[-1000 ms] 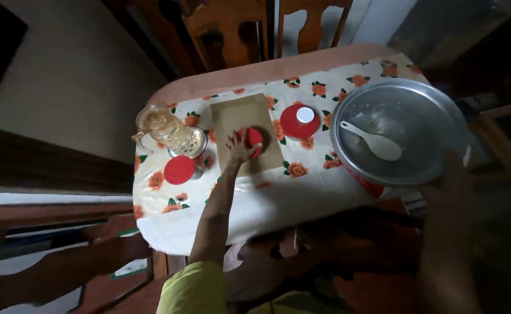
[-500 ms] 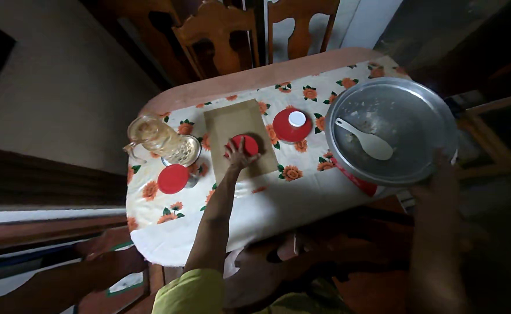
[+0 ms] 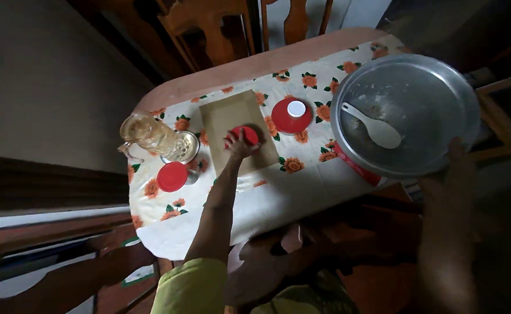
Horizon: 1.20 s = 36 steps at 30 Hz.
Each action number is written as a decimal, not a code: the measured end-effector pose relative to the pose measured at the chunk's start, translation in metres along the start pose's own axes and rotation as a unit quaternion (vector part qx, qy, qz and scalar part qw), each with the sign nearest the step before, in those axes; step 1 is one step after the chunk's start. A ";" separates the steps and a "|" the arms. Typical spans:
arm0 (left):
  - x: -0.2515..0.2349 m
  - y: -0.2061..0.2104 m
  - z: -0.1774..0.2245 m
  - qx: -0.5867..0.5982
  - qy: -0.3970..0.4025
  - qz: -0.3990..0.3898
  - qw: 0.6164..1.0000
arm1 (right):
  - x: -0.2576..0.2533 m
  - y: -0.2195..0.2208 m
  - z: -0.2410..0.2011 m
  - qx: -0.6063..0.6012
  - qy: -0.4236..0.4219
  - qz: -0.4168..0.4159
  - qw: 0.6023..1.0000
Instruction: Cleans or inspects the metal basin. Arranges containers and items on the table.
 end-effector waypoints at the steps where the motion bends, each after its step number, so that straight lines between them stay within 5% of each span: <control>1: -0.002 -0.002 0.003 0.001 -0.001 0.000 1.000 | 0.002 0.002 -0.001 0.000 0.002 0.002 1.000; 9: -0.024 0.026 0.013 0.023 0.085 0.091 0.992 | 0.004 0.009 -0.006 -0.027 -0.002 0.013 1.000; 17: -0.040 0.011 0.066 0.024 0.092 0.013 0.995 | 0.003 0.001 -0.015 -0.064 -0.026 0.049 0.996; 28: -0.030 -0.010 0.016 0.347 0.067 0.056 0.934 | 0.002 -0.008 -0.024 -0.103 -0.072 0.071 0.990; 32: -0.022 -0.003 0.015 0.309 0.120 0.085 0.939 | 0.002 -0.012 -0.024 -0.094 -0.087 0.055 0.990; 36: -0.008 -0.005 0.029 0.080 0.205 0.139 0.965 | 0.007 -0.008 -0.025 -0.069 -0.080 0.059 0.993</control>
Point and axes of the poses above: each hand's wrist, its own x-axis away from the middle knuckle, its own y-axis out of the palm, z = x × y, the point moved 2 cm from there along -x, towards the middle knuckle, and after that the axes turned 9 degrees about -z, right-handed, at the moved point
